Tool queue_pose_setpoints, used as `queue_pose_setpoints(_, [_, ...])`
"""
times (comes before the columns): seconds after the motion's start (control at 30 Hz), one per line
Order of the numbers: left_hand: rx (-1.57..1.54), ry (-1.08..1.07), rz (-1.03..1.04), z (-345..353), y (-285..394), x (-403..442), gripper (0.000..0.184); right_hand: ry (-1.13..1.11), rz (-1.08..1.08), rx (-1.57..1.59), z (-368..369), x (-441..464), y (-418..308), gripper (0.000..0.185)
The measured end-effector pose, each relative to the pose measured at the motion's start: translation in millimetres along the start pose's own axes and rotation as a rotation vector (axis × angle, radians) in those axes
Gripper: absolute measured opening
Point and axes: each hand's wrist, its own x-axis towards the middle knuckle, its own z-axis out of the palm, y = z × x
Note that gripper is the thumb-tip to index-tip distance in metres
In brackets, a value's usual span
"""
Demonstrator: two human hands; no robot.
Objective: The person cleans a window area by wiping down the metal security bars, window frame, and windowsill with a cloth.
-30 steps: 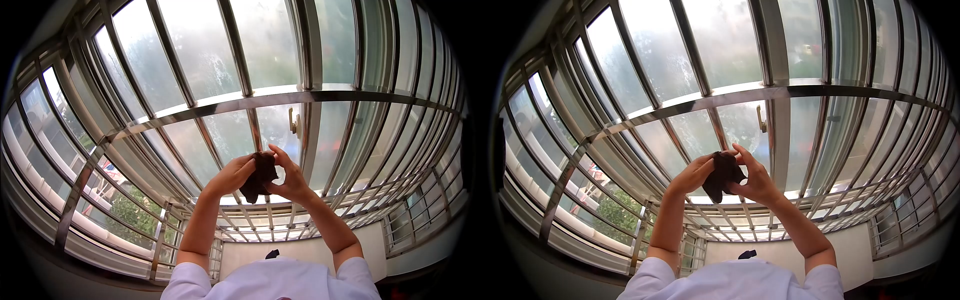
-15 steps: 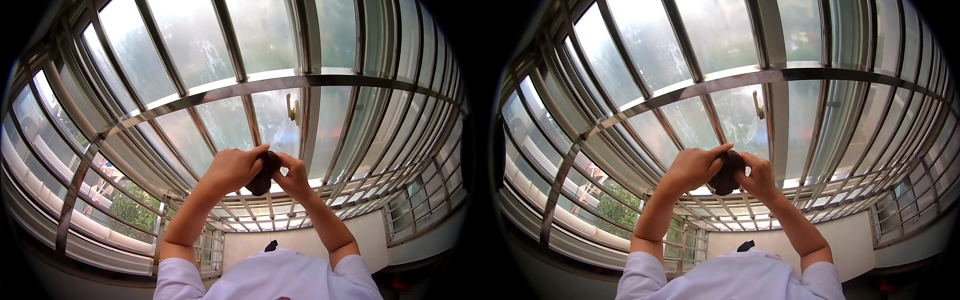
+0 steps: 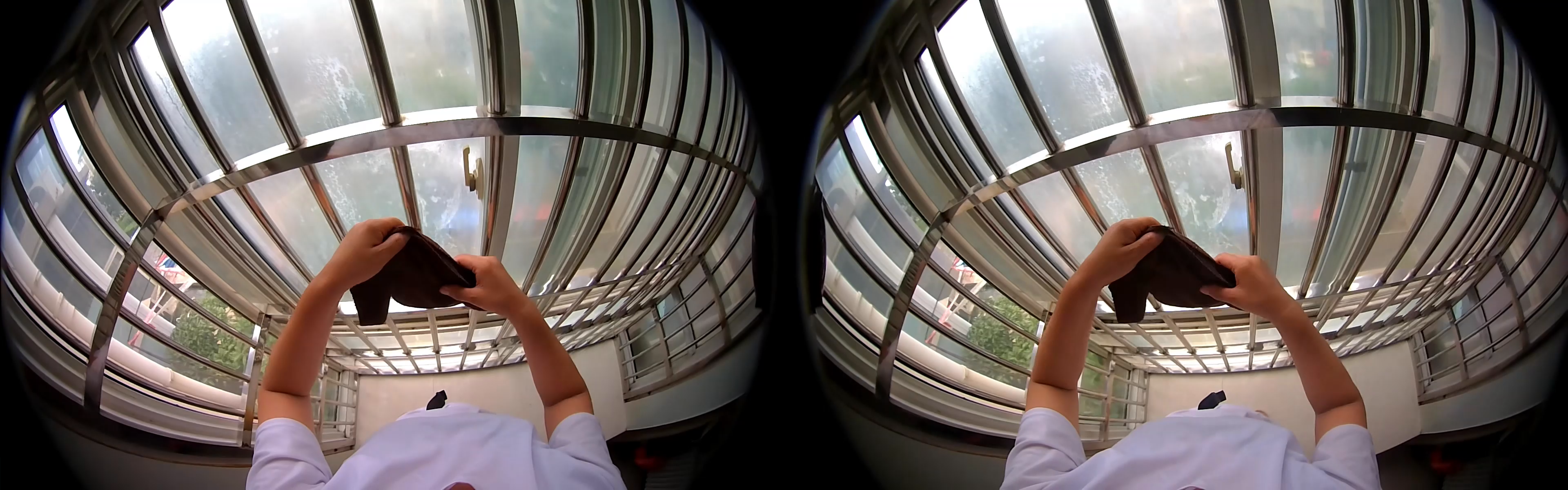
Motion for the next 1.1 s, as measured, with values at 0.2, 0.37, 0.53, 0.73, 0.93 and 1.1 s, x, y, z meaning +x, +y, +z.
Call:
queue_pose_setpoints(0.2, [0.496,0.235,0.121,31.2,47.1,-12.4,0.016,-0.017,0.432,1.153,63.8,-20.1,54.8,0.046])
queue_pose_setpoints(0.37, [0.339,-0.146,0.485,20.5,84.7,-35.1,0.036,0.333,-0.073,1.607,48.6,-13.0,-45.6,0.048])
queue_pose_setpoints(0.53, [0.592,1.169,0.585,-71.8,73.7,7.8,0.045,0.928,-0.124,-0.875,-55.9,69.8,-126.2,0.023])
queue_pose_setpoints(0.73, [0.091,0.998,0.346,-126.2,50.9,61.0,0.052,0.950,-0.786,-0.312,-61.0,189.6,-177.8,0.062])
queue_pose_setpoints(0.93, [0.008,0.939,0.293,-124.8,42.2,70.1,0.026,1.067,-0.516,-0.574,-65.0,226.0,-202.5,0.081])
queue_pose_setpoints(1.1, [0.134,0.985,0.288,-120.7,50.4,63.4,0.024,1.206,-0.496,-0.673,-125.9,281.3,-253.8,0.058])
